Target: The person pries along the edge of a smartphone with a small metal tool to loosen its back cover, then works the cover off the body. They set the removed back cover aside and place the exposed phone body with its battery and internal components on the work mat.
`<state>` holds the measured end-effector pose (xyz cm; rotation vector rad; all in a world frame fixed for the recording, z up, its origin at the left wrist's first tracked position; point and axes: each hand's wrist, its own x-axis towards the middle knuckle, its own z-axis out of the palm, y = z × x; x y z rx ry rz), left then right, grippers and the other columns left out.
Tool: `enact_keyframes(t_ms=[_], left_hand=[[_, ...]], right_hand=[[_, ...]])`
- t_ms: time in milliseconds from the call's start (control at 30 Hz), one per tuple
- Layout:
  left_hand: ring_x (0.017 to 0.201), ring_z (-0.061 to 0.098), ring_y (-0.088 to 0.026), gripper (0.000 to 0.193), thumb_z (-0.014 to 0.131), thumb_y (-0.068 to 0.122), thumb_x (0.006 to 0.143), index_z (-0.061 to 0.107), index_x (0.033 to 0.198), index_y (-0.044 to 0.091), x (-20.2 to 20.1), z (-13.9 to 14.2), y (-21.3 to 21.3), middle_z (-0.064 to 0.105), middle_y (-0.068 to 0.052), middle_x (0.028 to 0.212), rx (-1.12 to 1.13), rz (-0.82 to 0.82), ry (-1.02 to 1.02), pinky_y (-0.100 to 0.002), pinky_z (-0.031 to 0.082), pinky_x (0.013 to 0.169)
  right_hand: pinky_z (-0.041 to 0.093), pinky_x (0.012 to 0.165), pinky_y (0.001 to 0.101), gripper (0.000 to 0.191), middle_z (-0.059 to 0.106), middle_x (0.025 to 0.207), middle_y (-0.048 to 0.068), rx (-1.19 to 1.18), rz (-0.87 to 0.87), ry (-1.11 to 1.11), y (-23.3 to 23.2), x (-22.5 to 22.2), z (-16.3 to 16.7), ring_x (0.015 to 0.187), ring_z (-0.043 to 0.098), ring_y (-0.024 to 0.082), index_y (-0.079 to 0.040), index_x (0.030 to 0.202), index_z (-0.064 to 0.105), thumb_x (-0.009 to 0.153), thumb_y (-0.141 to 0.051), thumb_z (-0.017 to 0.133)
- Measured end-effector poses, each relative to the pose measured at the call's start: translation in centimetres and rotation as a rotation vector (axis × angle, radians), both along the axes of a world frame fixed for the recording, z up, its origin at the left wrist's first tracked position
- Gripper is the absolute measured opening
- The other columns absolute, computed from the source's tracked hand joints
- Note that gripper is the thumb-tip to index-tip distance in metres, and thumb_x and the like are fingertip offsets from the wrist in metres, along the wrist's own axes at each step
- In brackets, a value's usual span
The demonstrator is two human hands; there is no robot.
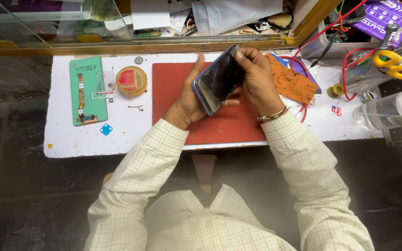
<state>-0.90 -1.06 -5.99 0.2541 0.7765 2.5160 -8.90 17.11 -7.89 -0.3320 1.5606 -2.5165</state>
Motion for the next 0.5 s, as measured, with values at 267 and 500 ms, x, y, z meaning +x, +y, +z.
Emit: enact_keyframes(t_ms=[267, 500], left_hand=[[0.082, 0.071, -0.035, 0.063, 0.048, 0.051, 0.098, 0.059, 0.129, -0.003, -0.4, -1.4, -0.4, 0.068, -0.017, 0.107, -0.021, 0.126, 0.015, -0.046, 0.064, 0.072], [0.087, 0.066, -0.023, 0.054, 0.051, 0.050, 0.097, 0.065, 0.117, 0.001, -0.4, -1.8, -0.1, 0.068, -0.012, 0.101, -0.010, 0.219, 0.033, -0.038, 0.056, 0.073]], right_hand=[[0.051, 0.082, 0.0231, 0.013, 0.065, 0.103, 0.001, 0.335, -0.278, 0.323, -2.0, 5.4, 3.4, 0.091, 0.059, 0.007, 0.000, 0.115, 0.063, 0.105, -0.006, 0.068], [0.052, 0.080, 0.0263, 0.022, 0.070, 0.099, 0.007, 0.570, -0.339, 0.654, -4.5, 14.6, 6.5, 0.089, 0.065, 0.014, 0.001, 0.117, 0.072, 0.096, 0.007, 0.075]])
